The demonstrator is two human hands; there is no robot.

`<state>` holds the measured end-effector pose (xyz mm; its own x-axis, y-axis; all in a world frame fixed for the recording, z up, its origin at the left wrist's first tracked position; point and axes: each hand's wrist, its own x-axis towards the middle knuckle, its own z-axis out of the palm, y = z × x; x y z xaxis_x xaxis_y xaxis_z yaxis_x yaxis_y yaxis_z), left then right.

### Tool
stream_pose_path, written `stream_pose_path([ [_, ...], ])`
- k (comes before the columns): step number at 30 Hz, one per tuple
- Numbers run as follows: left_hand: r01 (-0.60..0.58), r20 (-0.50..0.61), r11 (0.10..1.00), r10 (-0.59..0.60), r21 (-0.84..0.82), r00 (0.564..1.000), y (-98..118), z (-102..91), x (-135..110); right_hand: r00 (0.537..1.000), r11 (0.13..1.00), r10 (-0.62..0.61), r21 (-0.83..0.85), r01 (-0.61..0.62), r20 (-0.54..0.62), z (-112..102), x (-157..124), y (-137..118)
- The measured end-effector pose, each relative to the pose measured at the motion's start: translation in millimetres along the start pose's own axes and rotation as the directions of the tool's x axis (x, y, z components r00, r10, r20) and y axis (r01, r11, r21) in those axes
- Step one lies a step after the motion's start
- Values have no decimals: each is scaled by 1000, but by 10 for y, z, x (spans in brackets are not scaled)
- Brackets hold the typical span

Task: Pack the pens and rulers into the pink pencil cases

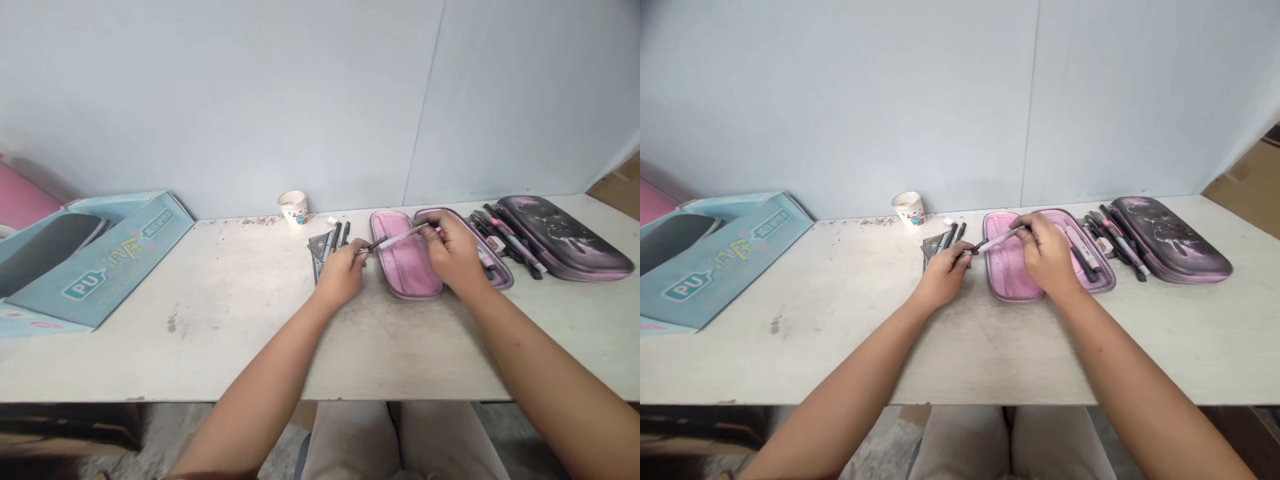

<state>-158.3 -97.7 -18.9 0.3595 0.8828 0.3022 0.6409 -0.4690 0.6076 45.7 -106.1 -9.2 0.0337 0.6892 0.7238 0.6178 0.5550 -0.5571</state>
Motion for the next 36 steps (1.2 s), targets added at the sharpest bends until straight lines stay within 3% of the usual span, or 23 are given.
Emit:
stream_pose_path([
  [4,14,2,1000,-14,-4,1000,-5,6,-4,993,998,66,-5,-67,-98,-58,6,67],
  [10,4,20,1000,-4,1,1000,23,29,-28,997,999,15,48,-19,81,104,-69,24],
  [15,34,-27,999,-35,-36,999,24,24,-45,971,985,157,37,-166,181,157,-110,29],
  [20,-9,-20,1000,10,14,1000,10,25,-44,937,963,267,-94,-252,227,116,-104,66],
  [25,-11,-31,1000,12,9,999,-6,23,-26,925,967,213,71,-247,313,74,-86,55],
  [31,-23,-38,1000,24,12,999,-2,29,-30,910,954,286,-4,-299,299,71,-105,57],
  [36,-9,-47,999,7,-47,999,-12,46,-36,905,951,231,112,-287,357,63,-107,69],
])
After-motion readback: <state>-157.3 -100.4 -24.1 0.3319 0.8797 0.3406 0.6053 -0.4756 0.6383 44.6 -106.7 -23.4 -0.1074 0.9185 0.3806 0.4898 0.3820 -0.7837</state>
